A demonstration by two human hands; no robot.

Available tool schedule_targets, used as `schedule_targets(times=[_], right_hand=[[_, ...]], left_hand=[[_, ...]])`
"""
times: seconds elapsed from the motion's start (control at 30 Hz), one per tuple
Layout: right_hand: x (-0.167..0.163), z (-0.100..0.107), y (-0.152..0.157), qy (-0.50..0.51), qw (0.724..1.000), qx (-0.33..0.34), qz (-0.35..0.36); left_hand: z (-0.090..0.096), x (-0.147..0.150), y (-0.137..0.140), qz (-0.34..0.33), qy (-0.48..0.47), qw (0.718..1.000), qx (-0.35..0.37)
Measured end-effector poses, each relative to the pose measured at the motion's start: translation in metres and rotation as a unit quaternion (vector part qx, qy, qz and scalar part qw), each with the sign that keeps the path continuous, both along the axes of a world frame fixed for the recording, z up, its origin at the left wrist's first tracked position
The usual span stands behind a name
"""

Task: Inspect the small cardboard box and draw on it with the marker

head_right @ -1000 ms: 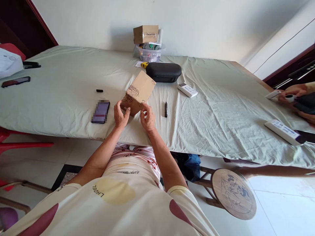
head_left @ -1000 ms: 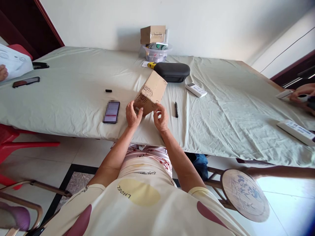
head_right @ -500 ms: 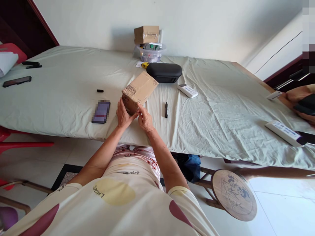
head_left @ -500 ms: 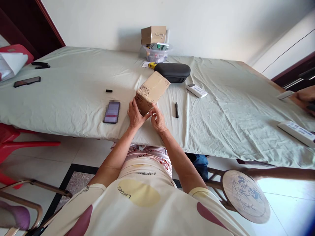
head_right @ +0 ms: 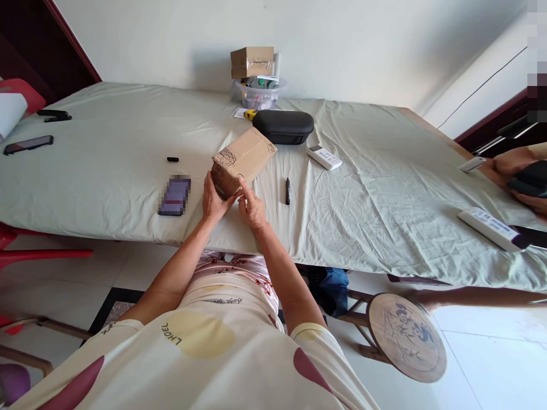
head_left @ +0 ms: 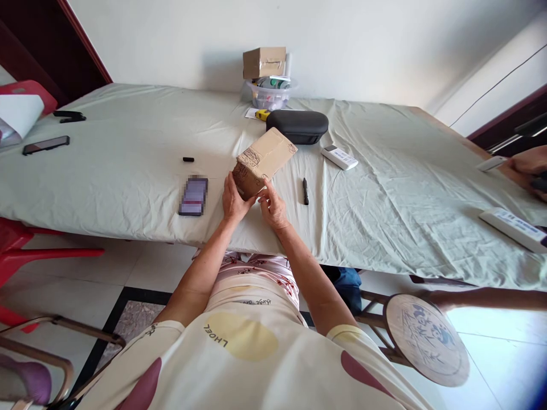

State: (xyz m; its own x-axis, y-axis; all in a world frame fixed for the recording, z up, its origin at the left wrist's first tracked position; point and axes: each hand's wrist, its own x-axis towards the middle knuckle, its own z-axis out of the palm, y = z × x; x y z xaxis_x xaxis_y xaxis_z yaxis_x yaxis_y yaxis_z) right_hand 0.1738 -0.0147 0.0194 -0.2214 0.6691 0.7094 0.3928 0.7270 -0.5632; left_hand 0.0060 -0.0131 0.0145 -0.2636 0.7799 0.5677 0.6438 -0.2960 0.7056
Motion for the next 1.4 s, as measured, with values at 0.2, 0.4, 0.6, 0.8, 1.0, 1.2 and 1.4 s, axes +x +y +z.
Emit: schedule_targets(times=[0.2,0.4,0.6,0.8,1.0,1.2,1.4], right_hand=[[0.011,-0.001,0.008,0.03,0.996,-0.036,-0.073],[0.03,0.002,0.017,0.07,0.985,-0.028,-0.154],[0.047,0.008,0.023,0.122,0.967,-0.048,-0.22],[0.058,0.01,0.025,0.147,0.956,-0.053,-0.247],[0.062,0.008,0.027,0.151,0.948,-0.048,-0.276],[0.063,0.005,0.03,0.172,0.94,-0.045,-0.291],[0.066,0.004,0.031,0.191,0.944,-0.079,-0.258]], left_hand=[[-0.004,-0.013,0.0,-0.055,-0.02,0.998,-0.005],[-0.008,-0.025,0.001,-0.141,-0.051,0.988,-0.019],[-0.006,-0.032,0.001,-0.192,-0.088,0.977,-0.044],[-0.001,-0.029,-0.005,-0.236,-0.085,0.967,-0.052],[0.0,-0.029,-0.005,-0.232,-0.085,0.968,-0.051],[-0.003,-0.031,-0.002,-0.232,-0.092,0.967,-0.057],[-0.001,-0.032,-0.003,-0.231,-0.085,0.967,-0.06]])
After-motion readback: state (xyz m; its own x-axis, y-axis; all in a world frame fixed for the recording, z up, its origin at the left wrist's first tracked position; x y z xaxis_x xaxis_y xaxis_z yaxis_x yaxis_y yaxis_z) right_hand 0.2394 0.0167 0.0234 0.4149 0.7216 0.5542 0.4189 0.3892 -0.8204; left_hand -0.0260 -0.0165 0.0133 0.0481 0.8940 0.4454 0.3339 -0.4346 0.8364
